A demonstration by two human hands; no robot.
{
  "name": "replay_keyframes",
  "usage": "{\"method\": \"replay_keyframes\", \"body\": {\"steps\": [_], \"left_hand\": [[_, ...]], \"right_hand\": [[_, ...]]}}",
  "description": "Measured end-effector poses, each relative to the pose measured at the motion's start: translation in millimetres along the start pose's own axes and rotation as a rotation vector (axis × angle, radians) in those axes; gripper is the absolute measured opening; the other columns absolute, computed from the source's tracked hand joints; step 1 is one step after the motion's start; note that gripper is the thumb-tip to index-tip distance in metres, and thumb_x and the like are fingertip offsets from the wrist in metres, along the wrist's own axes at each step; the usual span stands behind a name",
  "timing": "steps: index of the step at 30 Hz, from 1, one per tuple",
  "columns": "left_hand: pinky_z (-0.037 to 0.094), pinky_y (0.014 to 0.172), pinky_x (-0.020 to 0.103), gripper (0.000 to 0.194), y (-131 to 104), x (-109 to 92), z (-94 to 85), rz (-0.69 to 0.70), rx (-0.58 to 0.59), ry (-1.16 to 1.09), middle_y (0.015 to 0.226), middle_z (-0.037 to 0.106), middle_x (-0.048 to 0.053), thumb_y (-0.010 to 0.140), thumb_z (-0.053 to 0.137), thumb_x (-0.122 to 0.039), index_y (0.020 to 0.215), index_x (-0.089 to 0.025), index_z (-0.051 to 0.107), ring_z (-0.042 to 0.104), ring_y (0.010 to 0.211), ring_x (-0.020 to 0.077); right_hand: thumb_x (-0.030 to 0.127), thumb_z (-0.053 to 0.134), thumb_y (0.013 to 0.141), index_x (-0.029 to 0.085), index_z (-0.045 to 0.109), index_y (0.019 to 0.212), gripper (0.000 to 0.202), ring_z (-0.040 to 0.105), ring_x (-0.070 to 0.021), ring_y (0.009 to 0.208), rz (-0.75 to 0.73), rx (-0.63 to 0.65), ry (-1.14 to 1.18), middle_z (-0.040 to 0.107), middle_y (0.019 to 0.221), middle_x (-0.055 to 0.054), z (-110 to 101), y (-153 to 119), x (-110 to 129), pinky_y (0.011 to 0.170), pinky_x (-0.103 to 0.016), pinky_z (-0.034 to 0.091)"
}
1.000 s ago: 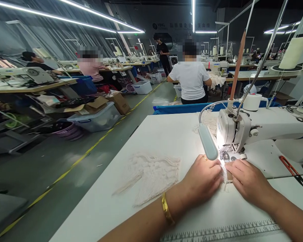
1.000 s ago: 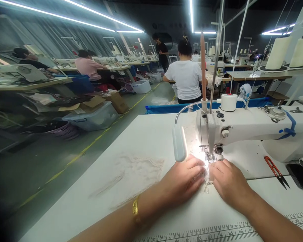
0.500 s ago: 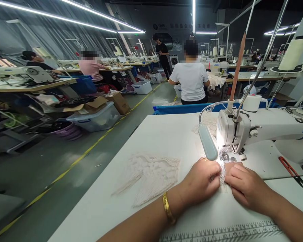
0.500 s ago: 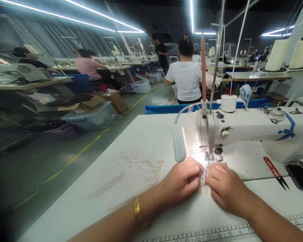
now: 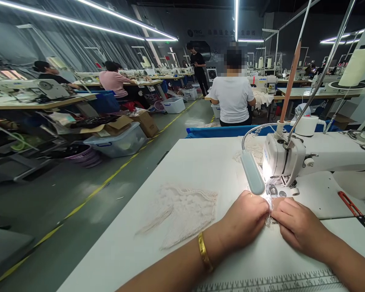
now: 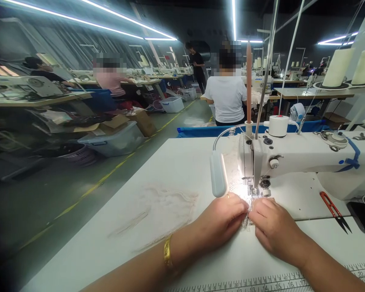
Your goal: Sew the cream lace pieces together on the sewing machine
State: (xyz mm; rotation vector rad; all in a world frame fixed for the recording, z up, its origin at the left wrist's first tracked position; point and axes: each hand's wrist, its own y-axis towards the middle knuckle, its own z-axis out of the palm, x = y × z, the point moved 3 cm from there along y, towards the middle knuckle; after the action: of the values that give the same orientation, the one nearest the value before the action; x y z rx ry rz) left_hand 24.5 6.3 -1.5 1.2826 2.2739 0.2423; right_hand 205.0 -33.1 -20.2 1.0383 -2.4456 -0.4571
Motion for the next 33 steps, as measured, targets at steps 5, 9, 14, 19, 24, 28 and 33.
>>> {"method": "replay_keyframes", "body": {"steps": [5,9,14,19,24,28,33], "left_hand": [[0.048,0.074,0.032,0.023,0.8,3.4,2.5,0.027,-0.013,0.039,0.081,0.066,0.004,0.096,0.046,-0.009,0.083,-0.018,0.062,0.062,0.078,0.0177],[0.05,0.077,0.033,0.024,0.5,5.3,4.3,0.039,-0.02,0.052,0.082,0.067,0.005,0.098,0.046,-0.011,0.085,-0.018,0.065,0.063,0.078,0.0181],[0.05,0.078,0.034,0.025,2.1,7.6,3.0,0.029,-0.035,0.068,0.084,0.068,0.005,0.099,0.046,-0.011,0.086,-0.018,0.066,0.063,0.079,0.0183],[0.047,0.072,0.032,0.028,2.6,7.0,-0.3,0.043,-0.056,0.06,0.085,0.067,0.005,0.097,0.043,-0.006,0.088,-0.018,0.066,0.06,0.078,0.0178],[0.041,0.066,0.029,0.027,-0.3,4.6,-1.5,0.021,-0.057,0.015,0.083,0.065,0.004,0.091,0.047,-0.001,0.087,-0.017,0.069,0.058,0.078,0.0171],[0.042,0.068,0.03,0.024,-1.2,4.1,-0.4,0.0,-0.021,0.029,0.085,0.065,0.004,0.092,0.05,-0.004,0.085,-0.017,0.069,0.059,0.081,0.0177],[0.045,0.074,0.032,0.023,0.4,4.5,-0.8,0.003,-0.017,0.051,0.085,0.066,0.004,0.094,0.05,-0.006,0.086,-0.018,0.068,0.061,0.084,0.0181]], "right_hand": [[0.0,0.046,0.085,0.019,0.061,0.108,0.034,0.05,-0.0233,0.082,0.039,0.001,-0.024,0.06,0.09,-0.006,0.8,-0.2,-2.7,0.068,-0.035,0.044],[0.0,0.046,0.085,0.02,0.061,0.109,0.035,0.049,-0.0229,0.08,0.041,0.006,-0.036,0.059,0.088,-0.005,1.7,-0.9,-3.4,0.068,-0.035,0.044],[-0.001,0.045,0.087,0.02,0.061,0.108,0.034,0.048,-0.0224,0.079,0.084,0.016,-0.05,0.059,0.089,-0.005,4.2,-1.5,-6.3,0.067,-0.035,0.044],[-0.002,0.044,0.087,0.02,0.062,0.111,0.036,0.048,-0.0224,0.079,0.081,0.022,-0.058,0.058,0.088,-0.005,1.7,-0.7,-4.3,0.066,-0.034,0.042],[-0.002,0.044,0.088,0.02,0.063,0.111,0.037,0.046,-0.0216,0.078,0.01,-0.009,-0.067,0.058,0.087,-0.004,-2.0,-0.1,0.0,0.065,-0.033,0.041],[0.0,0.046,0.087,0.02,0.063,0.104,0.032,0.047,-0.0218,0.079,0.032,0.005,-0.091,0.058,0.086,-0.005,-0.8,-1.6,-2.1,0.066,-0.034,0.042],[0.001,0.045,0.087,0.021,0.062,0.101,0.03,0.049,-0.022,0.079,0.045,-0.005,-0.12,0.058,0.086,-0.004,1.6,-2.6,-6.0,0.068,-0.034,0.043]]}}
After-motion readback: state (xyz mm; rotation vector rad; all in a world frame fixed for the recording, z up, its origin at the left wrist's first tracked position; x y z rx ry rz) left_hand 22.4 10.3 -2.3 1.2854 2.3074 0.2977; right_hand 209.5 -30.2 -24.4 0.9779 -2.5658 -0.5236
